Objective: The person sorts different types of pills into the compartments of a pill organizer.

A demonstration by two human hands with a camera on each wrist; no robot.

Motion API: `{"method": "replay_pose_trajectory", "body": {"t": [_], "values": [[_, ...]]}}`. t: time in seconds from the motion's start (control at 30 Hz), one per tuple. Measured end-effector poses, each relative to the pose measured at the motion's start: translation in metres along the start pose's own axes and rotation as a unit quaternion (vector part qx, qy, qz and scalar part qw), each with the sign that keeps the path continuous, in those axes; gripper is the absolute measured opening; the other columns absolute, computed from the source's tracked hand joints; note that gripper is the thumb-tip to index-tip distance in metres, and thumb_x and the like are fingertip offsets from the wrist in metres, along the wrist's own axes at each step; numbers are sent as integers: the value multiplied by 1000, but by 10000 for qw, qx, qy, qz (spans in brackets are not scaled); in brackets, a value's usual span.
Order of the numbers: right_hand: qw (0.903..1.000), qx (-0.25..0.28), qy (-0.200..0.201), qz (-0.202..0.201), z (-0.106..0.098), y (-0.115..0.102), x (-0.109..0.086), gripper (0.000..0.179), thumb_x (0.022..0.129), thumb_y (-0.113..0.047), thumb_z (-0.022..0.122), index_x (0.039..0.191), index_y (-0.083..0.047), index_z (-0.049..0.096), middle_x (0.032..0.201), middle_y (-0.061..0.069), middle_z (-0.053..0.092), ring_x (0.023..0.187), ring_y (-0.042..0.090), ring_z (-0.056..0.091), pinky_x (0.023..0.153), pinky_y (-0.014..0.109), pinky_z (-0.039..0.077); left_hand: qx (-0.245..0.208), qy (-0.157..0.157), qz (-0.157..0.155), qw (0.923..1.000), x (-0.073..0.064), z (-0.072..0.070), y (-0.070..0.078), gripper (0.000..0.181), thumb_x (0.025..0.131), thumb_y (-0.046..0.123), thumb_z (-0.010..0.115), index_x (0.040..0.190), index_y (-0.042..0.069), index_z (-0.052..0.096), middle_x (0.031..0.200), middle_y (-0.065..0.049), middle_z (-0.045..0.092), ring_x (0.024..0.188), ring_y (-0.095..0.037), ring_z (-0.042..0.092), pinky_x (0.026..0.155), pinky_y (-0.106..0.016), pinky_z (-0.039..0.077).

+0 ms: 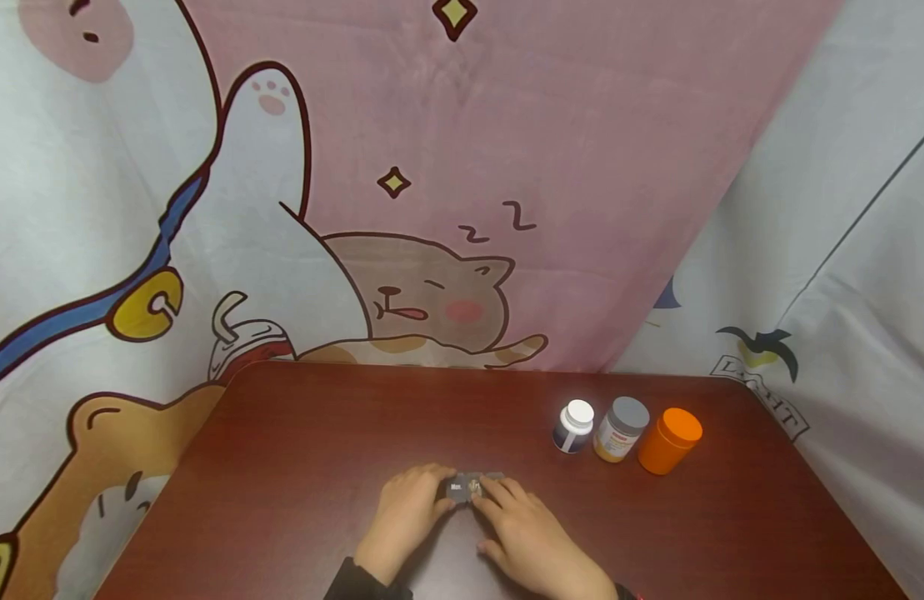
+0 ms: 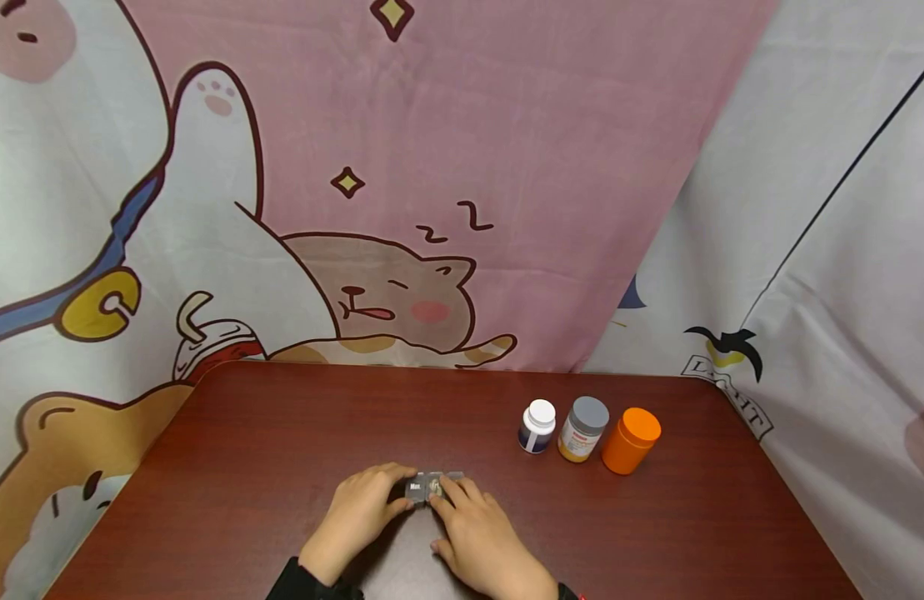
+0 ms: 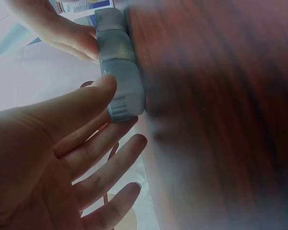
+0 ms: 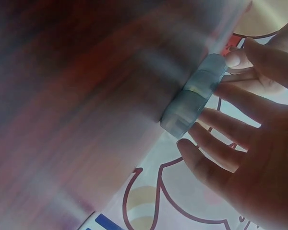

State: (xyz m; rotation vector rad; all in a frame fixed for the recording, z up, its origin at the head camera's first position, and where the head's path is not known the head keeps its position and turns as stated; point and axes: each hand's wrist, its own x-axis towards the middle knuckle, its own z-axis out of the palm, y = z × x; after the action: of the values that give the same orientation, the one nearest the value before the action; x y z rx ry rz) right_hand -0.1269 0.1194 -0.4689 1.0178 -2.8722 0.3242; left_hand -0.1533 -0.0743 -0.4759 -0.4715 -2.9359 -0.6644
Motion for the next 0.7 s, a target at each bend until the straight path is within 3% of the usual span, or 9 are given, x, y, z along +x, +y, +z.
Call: {"method": "replay_pose_trajectory", "body": {"t": [0.3,0.43,0.53,0.7], "values": [[9999,-139,-25,68,-2,-4,3,50,82,-36,67,124,-10,60,134,12,56,121,29,47,88,51,52,-63,-15,16,10000,-1,0,0,40,69,22,77,107,11,69,111,-12,71,101,-31,63,85,-53,54],[9990,-450,8,-63,-3,-4,7,47,82,-35,66,121,-10,62,127,11,60,116,27,50,86,49,53,-13,-31,25,10000,-2,0,0,43,68,20,79,108,10,69,109,-11,71,99,-30,64,83,-52,55],[9942,-940,371,-357,-3,-4,14,41,79,-33,70,112,-10,66,113,8,67,102,23,58,77,42,56,-59,4,44,10000,-1,0,-1,43,66,18,79,107,10,69,107,-10,72,96,-29,64,81,-51,56],[9722,-1777,1263,-849,1,-5,31,24,68,-21,76,90,-14,70,84,-1,71,72,14,61,54,29,51,-204,-25,-13,9998,0,1,-5,44,66,20,80,108,11,68,110,-11,71,97,-30,64,79,-52,56]]}}
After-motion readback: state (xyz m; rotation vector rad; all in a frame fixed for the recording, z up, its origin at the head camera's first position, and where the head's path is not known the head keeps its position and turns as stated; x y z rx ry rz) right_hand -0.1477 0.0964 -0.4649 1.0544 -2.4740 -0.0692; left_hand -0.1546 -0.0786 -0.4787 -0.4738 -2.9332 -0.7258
